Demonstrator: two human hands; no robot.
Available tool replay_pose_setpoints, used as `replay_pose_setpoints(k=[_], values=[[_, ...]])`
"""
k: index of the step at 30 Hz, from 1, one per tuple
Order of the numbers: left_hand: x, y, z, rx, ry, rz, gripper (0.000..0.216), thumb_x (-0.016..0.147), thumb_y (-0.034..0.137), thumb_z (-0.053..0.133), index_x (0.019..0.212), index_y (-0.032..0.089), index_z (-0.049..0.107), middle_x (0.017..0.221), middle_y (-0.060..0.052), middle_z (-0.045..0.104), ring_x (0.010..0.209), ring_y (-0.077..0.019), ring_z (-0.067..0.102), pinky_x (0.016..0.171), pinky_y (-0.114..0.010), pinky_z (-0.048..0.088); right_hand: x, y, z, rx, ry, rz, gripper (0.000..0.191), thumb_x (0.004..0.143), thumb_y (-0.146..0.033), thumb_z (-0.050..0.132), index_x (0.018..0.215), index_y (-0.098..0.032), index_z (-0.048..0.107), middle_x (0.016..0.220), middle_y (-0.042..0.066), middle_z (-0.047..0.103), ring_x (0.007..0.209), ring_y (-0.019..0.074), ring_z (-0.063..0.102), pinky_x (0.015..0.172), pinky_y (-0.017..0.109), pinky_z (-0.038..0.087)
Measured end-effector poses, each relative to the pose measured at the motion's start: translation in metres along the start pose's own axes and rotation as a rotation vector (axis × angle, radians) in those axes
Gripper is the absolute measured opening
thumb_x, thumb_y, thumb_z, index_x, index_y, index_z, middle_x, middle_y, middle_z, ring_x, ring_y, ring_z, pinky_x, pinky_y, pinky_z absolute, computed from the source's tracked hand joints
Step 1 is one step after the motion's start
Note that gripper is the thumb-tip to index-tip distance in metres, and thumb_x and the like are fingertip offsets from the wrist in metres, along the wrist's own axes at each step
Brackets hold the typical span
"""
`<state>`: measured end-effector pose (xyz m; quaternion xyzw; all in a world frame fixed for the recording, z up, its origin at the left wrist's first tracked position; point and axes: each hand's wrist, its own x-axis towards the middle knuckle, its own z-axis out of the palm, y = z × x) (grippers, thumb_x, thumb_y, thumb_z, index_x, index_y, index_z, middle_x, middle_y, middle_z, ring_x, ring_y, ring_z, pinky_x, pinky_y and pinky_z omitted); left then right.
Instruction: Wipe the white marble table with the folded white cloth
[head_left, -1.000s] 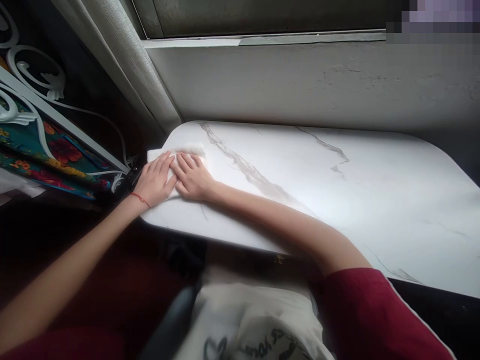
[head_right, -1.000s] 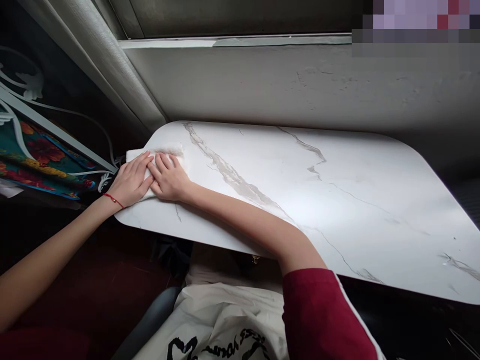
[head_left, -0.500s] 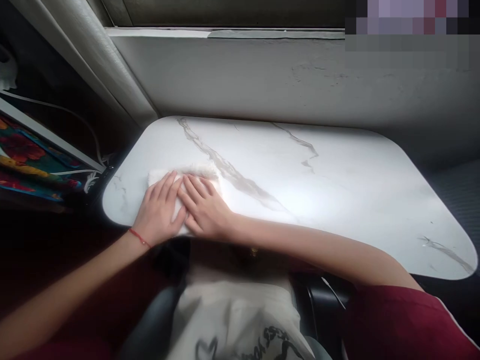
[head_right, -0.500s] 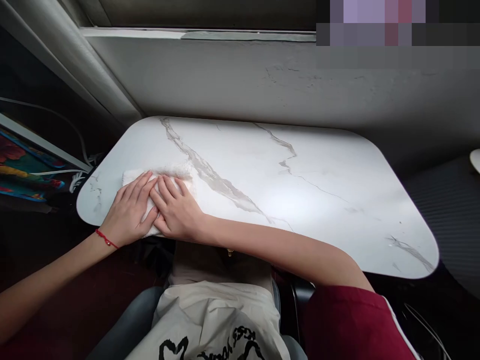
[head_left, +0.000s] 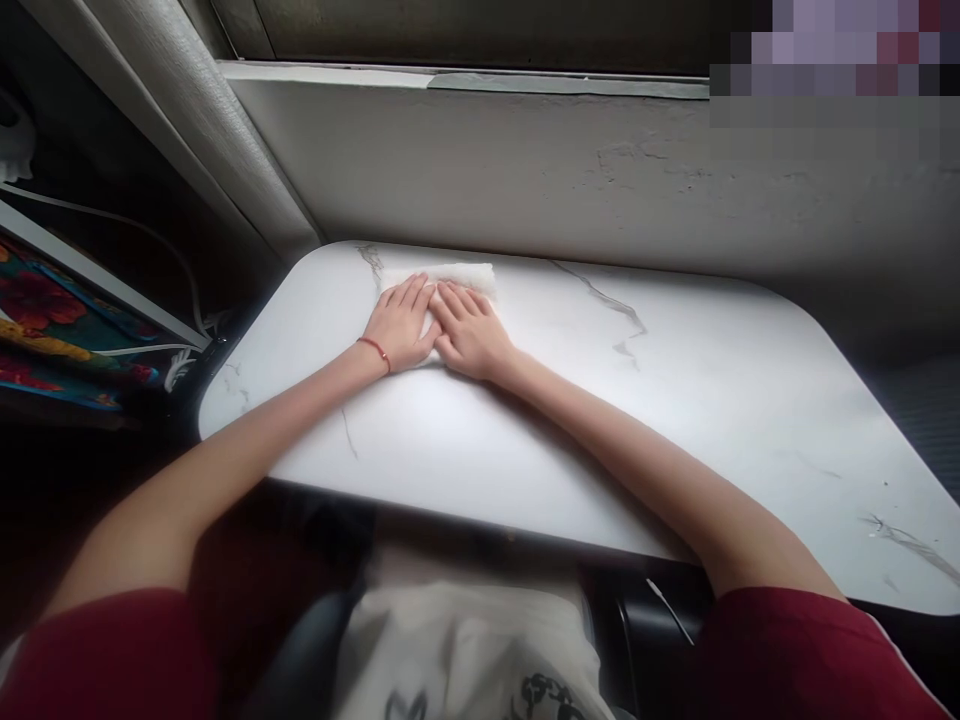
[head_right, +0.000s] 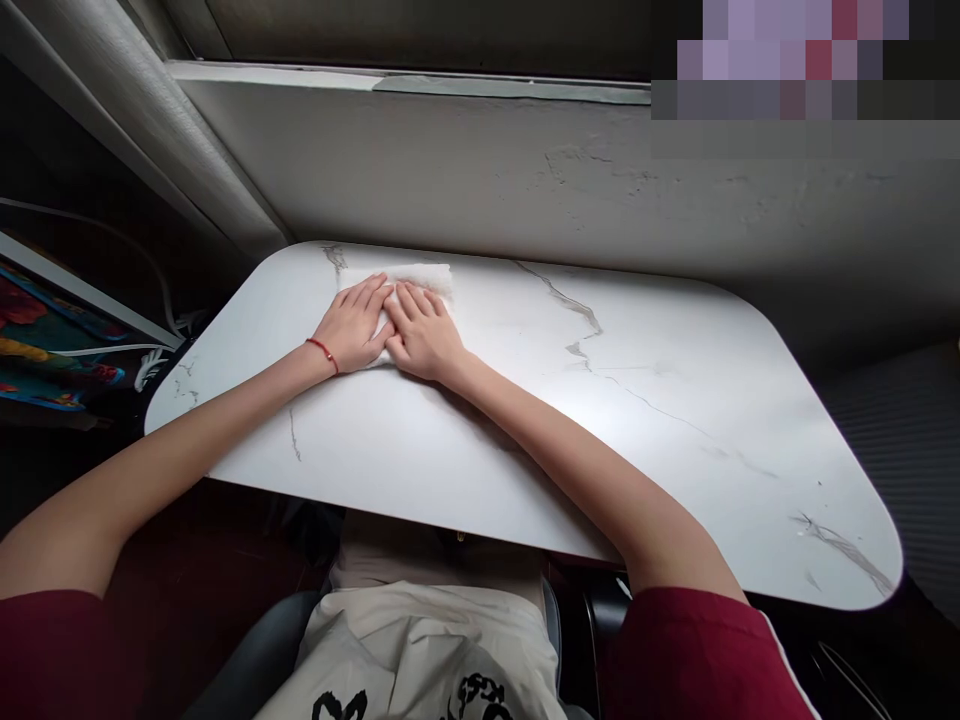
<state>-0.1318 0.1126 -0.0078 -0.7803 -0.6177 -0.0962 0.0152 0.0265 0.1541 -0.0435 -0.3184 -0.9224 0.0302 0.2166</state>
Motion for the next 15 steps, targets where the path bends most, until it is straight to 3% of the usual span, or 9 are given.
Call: replay_pose_setpoints(k=[5, 15], values=[[0.052, 0.005, 0.012, -0.036, 0.013, 0.057, 0.064, 0.097, 0.037, 0.036, 0.152, 0.004, 0.039, 0.165, -0.019, 0.031, 0.154, -0.0282, 0.026, 0.124, -0.045, 0.019, 0.011, 0.042, -0.006, -0.070, -0.029, 0.073, 0.063, 0.094, -0.028, 0.037, 0.152, -0.005, 0.041, 0.162, 0.020, 0.036, 0.151, 0.0331, 0.031, 0.123, 0.054, 0.022], [0.105, 0.011, 0.027, -0.058, 0.047, 0.072, 0.063, 0.097, 0.038, 0.034, 0.152, 0.010, 0.040, 0.163, -0.016, 0.036, 0.152, -0.0293, 0.030, 0.124, -0.046, 0.021, 0.025, 0.102, -0.003, -0.094, 0.022, 0.062, 0.060, 0.095, -0.033, 0.031, 0.150, -0.012, 0.043, 0.160, 0.015, 0.041, 0.148, 0.0322, 0.035, 0.122, 0.056, 0.026]])
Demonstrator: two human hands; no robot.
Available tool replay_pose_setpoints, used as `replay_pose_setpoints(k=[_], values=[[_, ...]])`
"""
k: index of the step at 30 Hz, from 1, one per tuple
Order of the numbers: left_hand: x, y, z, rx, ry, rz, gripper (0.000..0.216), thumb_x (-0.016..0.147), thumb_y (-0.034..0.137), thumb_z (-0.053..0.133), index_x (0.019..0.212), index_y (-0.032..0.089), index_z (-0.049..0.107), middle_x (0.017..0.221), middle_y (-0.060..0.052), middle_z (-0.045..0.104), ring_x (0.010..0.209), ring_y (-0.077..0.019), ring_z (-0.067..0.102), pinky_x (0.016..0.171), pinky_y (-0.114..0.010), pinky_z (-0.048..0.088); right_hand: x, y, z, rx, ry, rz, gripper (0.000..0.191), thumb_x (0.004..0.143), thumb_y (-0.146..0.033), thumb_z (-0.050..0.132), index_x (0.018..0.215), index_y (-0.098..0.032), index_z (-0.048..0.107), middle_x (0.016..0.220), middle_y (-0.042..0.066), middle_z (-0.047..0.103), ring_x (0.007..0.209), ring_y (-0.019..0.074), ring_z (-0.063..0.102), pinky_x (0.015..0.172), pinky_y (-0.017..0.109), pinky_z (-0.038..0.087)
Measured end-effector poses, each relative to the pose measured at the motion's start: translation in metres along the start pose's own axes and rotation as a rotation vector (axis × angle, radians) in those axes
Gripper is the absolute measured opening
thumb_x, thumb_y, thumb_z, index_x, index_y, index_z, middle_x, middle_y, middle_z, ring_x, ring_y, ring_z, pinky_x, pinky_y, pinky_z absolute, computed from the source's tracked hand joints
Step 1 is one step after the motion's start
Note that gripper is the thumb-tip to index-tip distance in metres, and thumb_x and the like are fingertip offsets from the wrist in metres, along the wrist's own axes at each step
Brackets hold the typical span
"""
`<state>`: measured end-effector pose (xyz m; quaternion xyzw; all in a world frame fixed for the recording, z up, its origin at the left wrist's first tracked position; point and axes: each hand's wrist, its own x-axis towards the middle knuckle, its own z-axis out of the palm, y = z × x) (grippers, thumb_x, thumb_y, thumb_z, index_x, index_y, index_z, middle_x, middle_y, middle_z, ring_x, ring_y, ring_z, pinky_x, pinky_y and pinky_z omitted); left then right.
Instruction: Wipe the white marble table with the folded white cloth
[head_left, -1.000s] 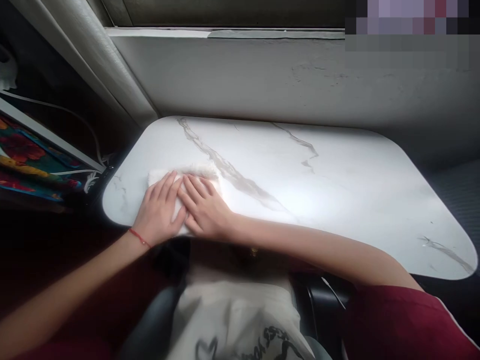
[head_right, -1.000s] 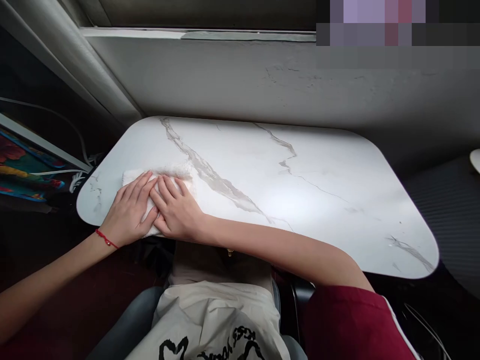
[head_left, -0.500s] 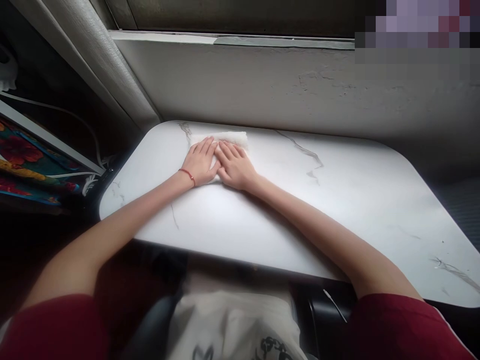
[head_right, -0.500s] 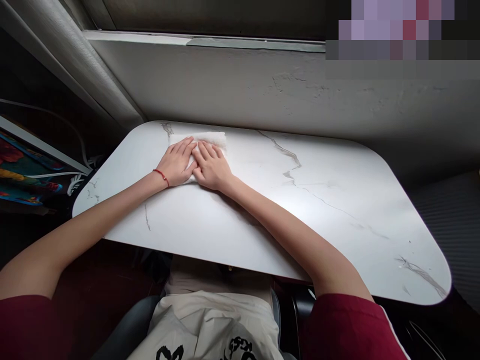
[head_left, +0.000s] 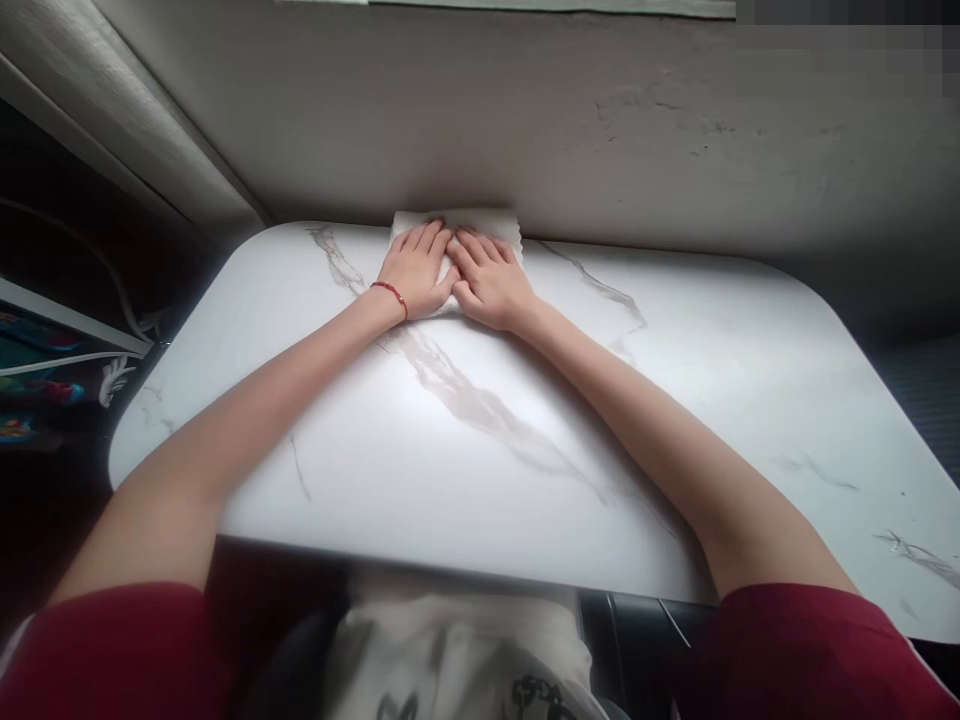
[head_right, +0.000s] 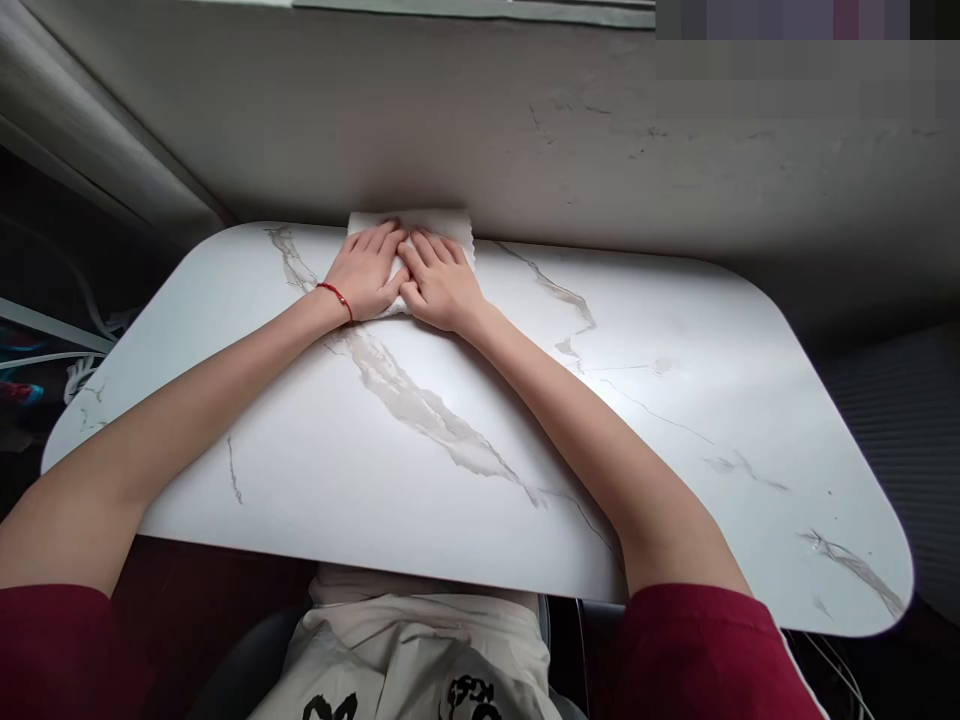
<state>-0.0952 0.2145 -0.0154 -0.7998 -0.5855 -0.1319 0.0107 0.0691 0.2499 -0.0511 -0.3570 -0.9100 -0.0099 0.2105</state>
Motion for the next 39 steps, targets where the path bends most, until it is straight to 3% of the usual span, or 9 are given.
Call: replay_pose_setpoints(k=[12, 18, 23, 28, 35, 39], values=[[0.021, -0.011, 0.011, -0.088, 0.047, 0.016, 0.061, 0.095, 0.042, 0.039, 0.151, 0.021, 0.042, 0.160, -0.012, 0.040, 0.150, -0.0350, 0.030, 0.124, -0.052, 0.019, 0.012, 0.023, 0.004, -0.024, -0.014, -0.030, 0.058, 0.100, -0.039, 0.020, 0.153, -0.020, 0.035, 0.159, 0.011, 0.040, 0.147, 0.0340, 0.034, 0.121, 0.060, 0.023], [0.023, -0.011, 0.013, -0.027, 0.044, 0.005, 0.063, 0.095, 0.043, 0.037, 0.152, 0.016, 0.041, 0.159, -0.015, 0.041, 0.148, -0.0353, 0.033, 0.122, -0.054, 0.020, 0.011, 0.009, -0.005, -0.043, -0.038, 0.028, 0.058, 0.099, -0.033, 0.023, 0.150, -0.014, 0.042, 0.158, 0.014, 0.043, 0.145, 0.0320, 0.037, 0.120, 0.055, 0.026], [0.012, 0.002, 0.002, 0.024, -0.001, -0.025, 0.064, 0.095, 0.039, 0.034, 0.150, 0.008, 0.042, 0.161, -0.019, 0.036, 0.149, -0.0340, 0.033, 0.121, -0.051, 0.022, -0.002, -0.012, -0.016, -0.053, -0.057, 0.095, 0.061, 0.096, -0.028, 0.028, 0.152, -0.008, 0.041, 0.160, 0.018, 0.040, 0.147, 0.0333, 0.034, 0.120, 0.054, 0.023], [-0.025, 0.029, -0.010, 0.054, -0.055, 0.071, 0.066, 0.096, 0.040, 0.035, 0.150, 0.003, 0.041, 0.163, -0.022, 0.033, 0.151, -0.0330, 0.029, 0.121, -0.049, 0.022, -0.047, -0.036, -0.033, -0.033, -0.081, 0.098, 0.066, 0.094, -0.029, 0.034, 0.154, -0.002, 0.036, 0.161, 0.023, 0.036, 0.149, 0.0371, 0.031, 0.120, 0.057, 0.020], [-0.101, 0.082, -0.022, 0.080, -0.104, 0.235, 0.067, 0.097, 0.039, 0.039, 0.151, -0.001, 0.038, 0.163, -0.025, 0.030, 0.153, -0.0344, 0.026, 0.122, -0.049, 0.023, -0.142, -0.084, -0.072, -0.065, -0.079, 0.027, 0.067, 0.093, -0.028, 0.036, 0.153, 0.001, 0.035, 0.158, 0.028, 0.038, 0.147, 0.0397, 0.032, 0.118, 0.058, 0.025], [-0.144, 0.121, -0.029, 0.086, -0.156, 0.271, 0.069, 0.098, 0.039, 0.038, 0.153, -0.001, 0.036, 0.165, -0.023, 0.026, 0.155, -0.0357, 0.022, 0.124, -0.049, 0.021, -0.198, -0.112, -0.094, -0.074, -0.068, 0.034, 0.069, 0.091, -0.029, 0.037, 0.156, -0.004, 0.032, 0.158, 0.025, 0.039, 0.148, 0.0395, 0.033, 0.118, 0.060, 0.029]])
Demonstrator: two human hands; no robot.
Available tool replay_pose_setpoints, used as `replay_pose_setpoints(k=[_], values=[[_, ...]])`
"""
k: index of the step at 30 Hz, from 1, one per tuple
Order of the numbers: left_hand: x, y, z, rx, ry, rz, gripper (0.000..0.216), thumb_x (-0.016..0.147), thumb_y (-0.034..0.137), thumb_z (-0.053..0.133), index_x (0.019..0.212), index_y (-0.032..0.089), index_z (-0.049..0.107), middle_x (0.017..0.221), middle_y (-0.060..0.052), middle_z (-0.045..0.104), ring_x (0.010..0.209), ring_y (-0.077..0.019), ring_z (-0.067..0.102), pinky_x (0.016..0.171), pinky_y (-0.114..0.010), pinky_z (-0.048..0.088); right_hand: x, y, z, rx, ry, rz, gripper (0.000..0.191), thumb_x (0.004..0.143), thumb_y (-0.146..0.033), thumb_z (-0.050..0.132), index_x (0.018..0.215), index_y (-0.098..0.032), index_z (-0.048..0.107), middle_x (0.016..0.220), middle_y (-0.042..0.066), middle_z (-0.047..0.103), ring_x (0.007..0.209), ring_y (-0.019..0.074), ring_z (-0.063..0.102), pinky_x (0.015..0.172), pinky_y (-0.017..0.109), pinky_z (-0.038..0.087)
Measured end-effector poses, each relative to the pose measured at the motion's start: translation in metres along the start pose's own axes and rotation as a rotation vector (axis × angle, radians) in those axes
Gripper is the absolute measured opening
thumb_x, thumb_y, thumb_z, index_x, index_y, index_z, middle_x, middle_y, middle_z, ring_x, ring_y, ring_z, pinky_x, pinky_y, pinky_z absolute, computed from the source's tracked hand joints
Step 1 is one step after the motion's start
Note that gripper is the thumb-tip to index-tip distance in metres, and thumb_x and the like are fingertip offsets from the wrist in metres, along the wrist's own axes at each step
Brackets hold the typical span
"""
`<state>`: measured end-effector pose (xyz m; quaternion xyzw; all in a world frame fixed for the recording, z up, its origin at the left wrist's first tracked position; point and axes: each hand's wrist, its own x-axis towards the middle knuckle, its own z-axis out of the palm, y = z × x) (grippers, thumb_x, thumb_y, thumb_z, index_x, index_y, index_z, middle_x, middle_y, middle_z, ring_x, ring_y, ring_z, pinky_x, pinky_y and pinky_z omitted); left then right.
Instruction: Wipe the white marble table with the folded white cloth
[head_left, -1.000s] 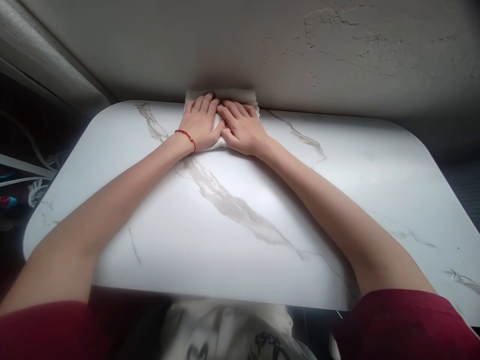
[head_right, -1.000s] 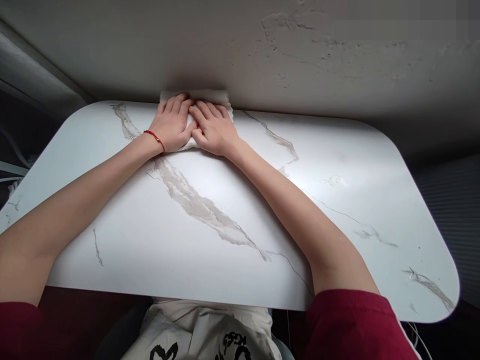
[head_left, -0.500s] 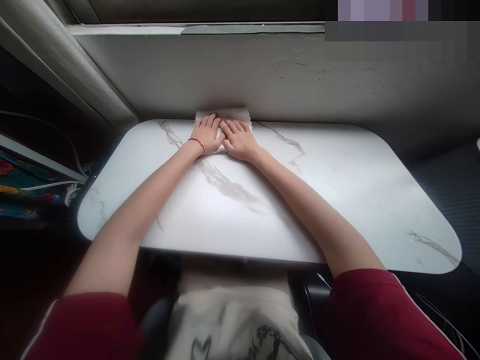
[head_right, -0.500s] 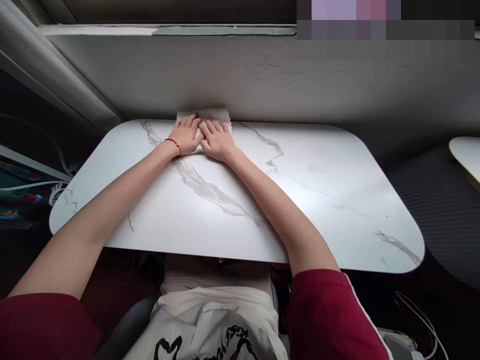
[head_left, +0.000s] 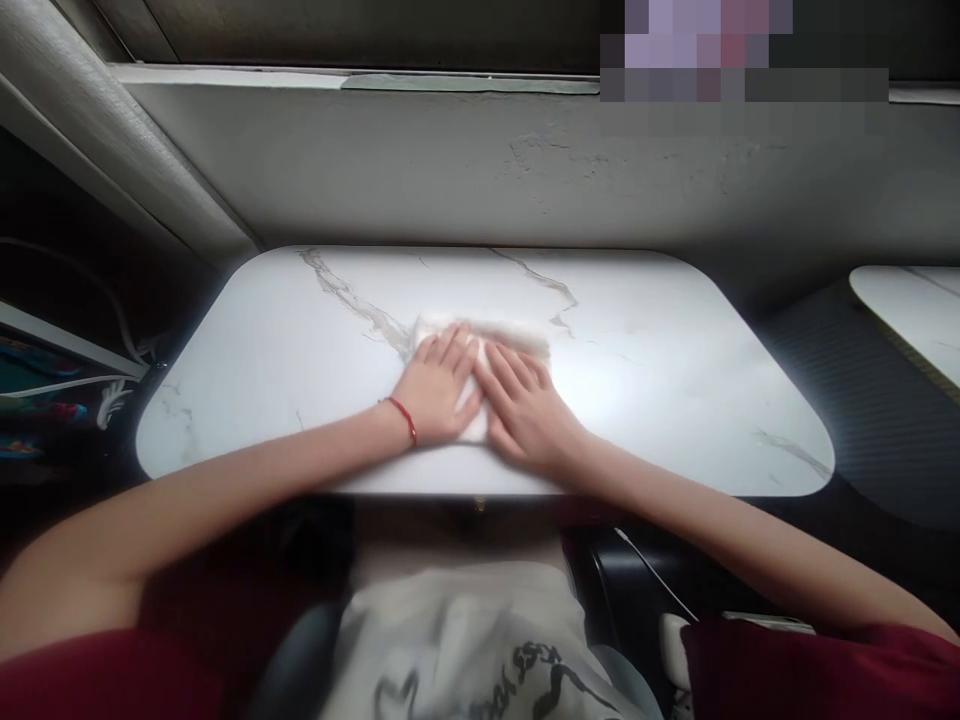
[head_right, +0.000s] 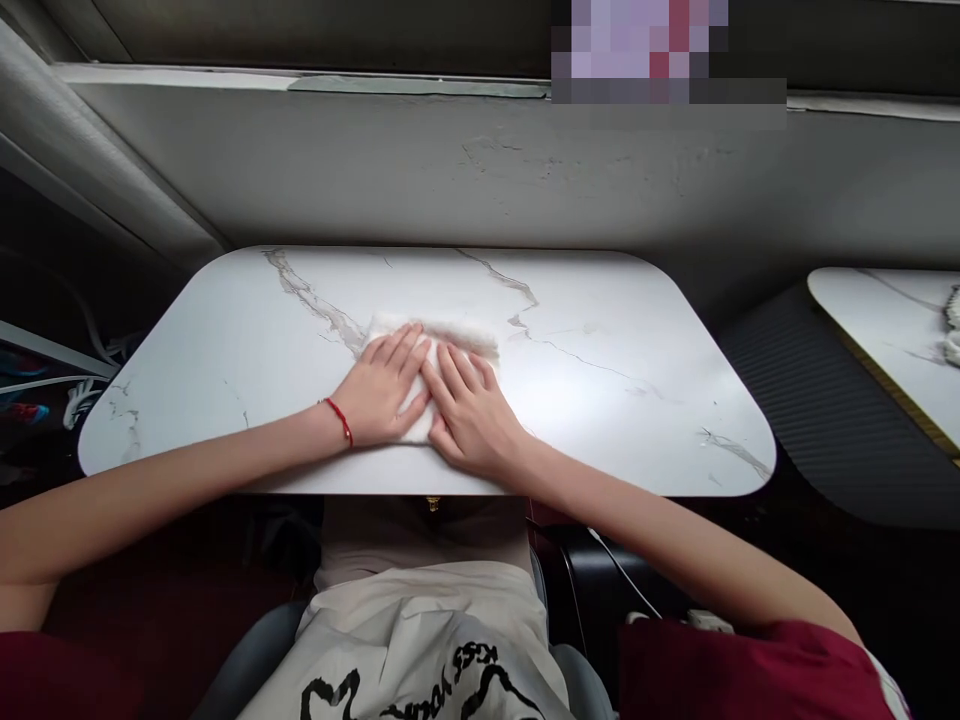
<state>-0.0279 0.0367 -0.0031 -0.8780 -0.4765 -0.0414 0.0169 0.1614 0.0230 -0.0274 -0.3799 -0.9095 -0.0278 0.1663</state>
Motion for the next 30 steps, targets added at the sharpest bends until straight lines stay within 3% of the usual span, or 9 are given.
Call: replay_pose_setpoints(k=[4, 7, 14, 18, 30], values=[[-0.019, 0.038, -0.002, -0.003, 0.018, 0.089, 0.069, 0.097, 0.042, 0.038, 0.153, 0.002, 0.040, 0.165, -0.021, 0.028, 0.157, -0.0315, 0.017, 0.128, -0.049, 0.018, -0.048, -0.015, -0.020, -0.001, -0.022, 0.008, 0.082, 0.087, -0.030, 0.041, 0.163, -0.013, 0.016, 0.160, 0.021, 0.039, 0.148, 0.0399, 0.036, 0.115, 0.063, 0.036], [-0.020, 0.051, -0.001, -0.036, 0.047, 0.160, 0.068, 0.095, 0.044, 0.041, 0.151, 0.005, 0.045, 0.164, -0.019, 0.031, 0.156, -0.0288, 0.019, 0.129, -0.048, 0.018, -0.067, -0.016, -0.031, -0.013, -0.047, 0.038, 0.087, 0.085, -0.030, 0.044, 0.164, -0.015, 0.010, 0.160, 0.021, 0.038, 0.147, 0.0418, 0.039, 0.112, 0.065, 0.041], [0.012, 0.056, 0.008, -0.116, 0.069, 0.131, 0.072, 0.093, 0.044, 0.045, 0.151, 0.002, 0.043, 0.164, -0.022, 0.029, 0.155, -0.0342, 0.023, 0.126, -0.047, 0.023, -0.058, 0.005, -0.025, 0.045, -0.016, 0.151, 0.082, 0.093, -0.028, 0.039, 0.164, -0.026, -0.003, 0.169, 0.011, 0.023, 0.151, 0.0363, 0.032, 0.120, 0.062, 0.037], [0.047, 0.053, 0.012, -0.117, 0.054, 0.093, 0.073, 0.092, 0.042, 0.046, 0.151, 0.000, 0.040, 0.164, -0.023, 0.027, 0.155, -0.0349, 0.022, 0.126, -0.048, 0.021, -0.043, 0.034, -0.012, 0.040, 0.037, 0.170, 0.082, 0.092, -0.025, 0.037, 0.164, -0.025, -0.002, 0.171, 0.009, 0.014, 0.156, 0.0339, 0.022, 0.124, 0.063, 0.030], [0.180, 0.021, 0.028, -0.213, 0.126, 0.023, 0.069, 0.093, 0.039, 0.044, 0.152, 0.003, 0.040, 0.164, -0.019, 0.031, 0.155, -0.0294, 0.025, 0.126, -0.045, 0.017, 0.018, 0.172, 0.010, -0.018, 0.023, 0.198, 0.066, 0.095, -0.033, 0.033, 0.158, -0.016, 0.031, 0.166, 0.013, 0.030, 0.154, 0.0312, 0.027, 0.124, 0.060, 0.025]])
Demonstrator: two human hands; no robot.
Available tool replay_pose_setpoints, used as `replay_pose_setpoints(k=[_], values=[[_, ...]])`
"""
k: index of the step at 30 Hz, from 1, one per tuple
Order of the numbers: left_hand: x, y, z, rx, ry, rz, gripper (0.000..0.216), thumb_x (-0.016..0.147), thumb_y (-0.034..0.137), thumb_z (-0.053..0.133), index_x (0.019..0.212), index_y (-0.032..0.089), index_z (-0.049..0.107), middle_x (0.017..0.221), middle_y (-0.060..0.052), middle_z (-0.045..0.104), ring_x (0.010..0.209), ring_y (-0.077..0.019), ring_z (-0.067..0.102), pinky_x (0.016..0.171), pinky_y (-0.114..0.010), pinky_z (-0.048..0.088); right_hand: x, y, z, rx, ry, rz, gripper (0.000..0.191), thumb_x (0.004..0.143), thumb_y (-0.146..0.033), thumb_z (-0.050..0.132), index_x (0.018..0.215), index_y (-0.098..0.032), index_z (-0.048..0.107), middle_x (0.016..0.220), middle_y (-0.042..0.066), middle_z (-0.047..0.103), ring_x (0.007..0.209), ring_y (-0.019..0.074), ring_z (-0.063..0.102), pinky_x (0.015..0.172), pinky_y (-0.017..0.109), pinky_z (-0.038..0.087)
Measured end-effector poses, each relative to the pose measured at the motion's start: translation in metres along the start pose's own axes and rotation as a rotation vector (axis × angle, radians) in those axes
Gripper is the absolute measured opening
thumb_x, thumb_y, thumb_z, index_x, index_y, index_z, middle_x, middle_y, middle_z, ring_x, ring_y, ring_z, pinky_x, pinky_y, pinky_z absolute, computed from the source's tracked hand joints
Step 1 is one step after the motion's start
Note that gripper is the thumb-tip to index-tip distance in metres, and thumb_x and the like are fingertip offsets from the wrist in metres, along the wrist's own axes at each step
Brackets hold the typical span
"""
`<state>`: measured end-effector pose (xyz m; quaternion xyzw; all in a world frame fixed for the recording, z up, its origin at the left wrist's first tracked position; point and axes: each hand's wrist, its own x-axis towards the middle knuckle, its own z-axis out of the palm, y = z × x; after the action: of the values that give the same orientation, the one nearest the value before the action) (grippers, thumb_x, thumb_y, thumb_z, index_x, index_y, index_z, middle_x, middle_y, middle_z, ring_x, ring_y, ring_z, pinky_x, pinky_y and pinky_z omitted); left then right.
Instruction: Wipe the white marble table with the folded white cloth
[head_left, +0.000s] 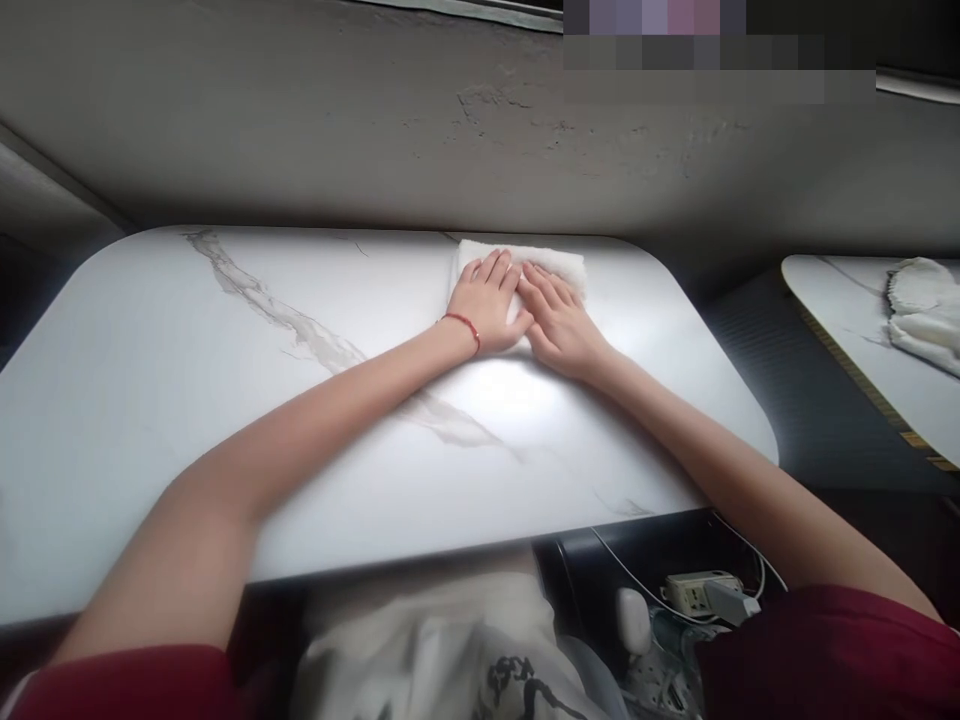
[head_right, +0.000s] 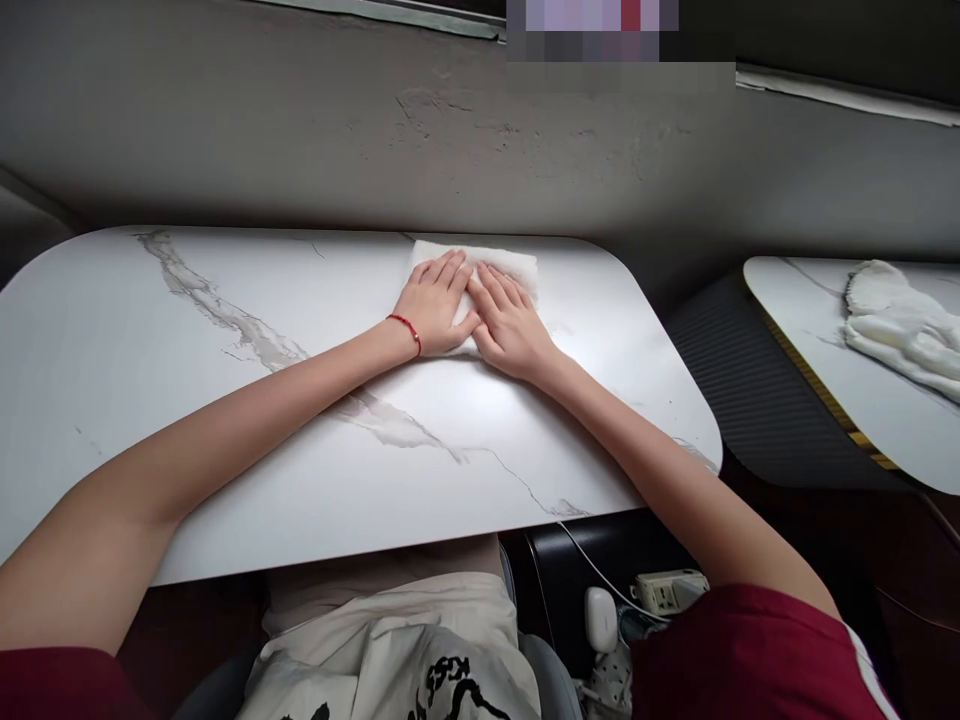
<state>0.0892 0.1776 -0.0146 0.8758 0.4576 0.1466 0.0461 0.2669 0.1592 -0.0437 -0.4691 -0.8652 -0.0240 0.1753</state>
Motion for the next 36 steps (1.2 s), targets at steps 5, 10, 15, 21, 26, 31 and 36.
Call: replay_pose_setpoints(k=[5, 10, 15, 21, 26, 31, 36], values=[[0.042, -0.015, 0.010, -0.078, 0.028, -0.066, 0.064, 0.091, 0.038, 0.046, 0.149, 0.012, 0.044, 0.164, -0.012, 0.036, 0.153, -0.0304, 0.027, 0.126, -0.045, 0.018, 0.035, 0.042, 0.009, -0.007, -0.013, -0.006, 0.064, 0.096, -0.034, 0.030, 0.157, -0.018, 0.033, 0.165, 0.012, 0.033, 0.153, 0.0306, 0.030, 0.123, 0.060, 0.026], [0.057, -0.021, 0.016, -0.127, 0.063, -0.094, 0.061, 0.089, 0.040, 0.045, 0.146, 0.019, 0.047, 0.163, -0.007, 0.038, 0.151, -0.0350, 0.027, 0.125, -0.052, 0.017, 0.050, 0.056, 0.007, 0.018, -0.047, -0.036, 0.062, 0.100, -0.040, 0.026, 0.158, -0.022, 0.031, 0.166, 0.009, 0.033, 0.153, 0.0325, 0.029, 0.123, 0.062, 0.025], [0.062, -0.023, 0.014, -0.082, 0.030, -0.086, 0.065, 0.090, 0.042, 0.040, 0.147, 0.012, 0.045, 0.162, -0.010, 0.038, 0.150, -0.0357, 0.027, 0.124, -0.053, 0.019, 0.053, 0.058, 0.003, 0.053, -0.064, -0.012, 0.061, 0.102, -0.046, 0.023, 0.159, -0.026, 0.031, 0.165, 0.005, 0.034, 0.152, 0.0354, 0.029, 0.124, 0.061, 0.024], [0.064, -0.024, 0.011, -0.189, 0.005, -0.084, 0.078, 0.081, 0.060, 0.040, 0.154, 0.030, 0.040, 0.157, 0.006, 0.047, 0.153, -0.0379, 0.018, 0.129, -0.053, 0.011, 0.051, 0.059, 0.004, 0.078, -0.040, 0.027, 0.060, 0.102, -0.051, 0.020, 0.157, -0.032, 0.033, 0.166, -0.001, 0.033, 0.154, 0.0324, 0.026, 0.127, 0.060, 0.023], [0.061, -0.021, 0.007, -0.168, -0.072, -0.092, 0.084, 0.077, 0.066, 0.036, 0.156, 0.040, 0.034, 0.153, 0.013, 0.049, 0.158, -0.0320, 0.004, 0.129, -0.053, 0.014, 0.049, 0.055, 0.001, 0.086, -0.040, 0.024, 0.059, 0.101, -0.047, 0.023, 0.157, -0.031, 0.035, 0.165, 0.000, 0.034, 0.154, 0.0302, 0.027, 0.127, 0.056, 0.024], [0.051, -0.017, 0.010, -0.166, 0.002, -0.056, 0.080, 0.082, 0.055, 0.037, 0.154, 0.020, 0.039, 0.164, -0.001, 0.035, 0.155, -0.0343, 0.017, 0.129, -0.054, 0.009, 0.041, 0.042, -0.005, 0.057, -0.050, 0.029, 0.061, 0.099, -0.041, 0.026, 0.157, -0.023, 0.035, 0.165, 0.006, 0.034, 0.153, 0.0331, 0.028, 0.125, 0.059, 0.022], [0.032, -0.003, 0.008, -0.036, -0.002, -0.077, 0.071, 0.091, 0.043, 0.034, 0.152, 0.007, 0.037, 0.167, -0.008, 0.029, 0.154, -0.0279, 0.021, 0.127, -0.047, 0.012, 0.024, 0.027, -0.008, 0.015, -0.039, 0.021, 0.061, 0.097, -0.033, 0.029, 0.155, -0.014, 0.035, 0.164, 0.014, 0.034, 0.152, 0.0317, 0.030, 0.123, 0.058, 0.024]])
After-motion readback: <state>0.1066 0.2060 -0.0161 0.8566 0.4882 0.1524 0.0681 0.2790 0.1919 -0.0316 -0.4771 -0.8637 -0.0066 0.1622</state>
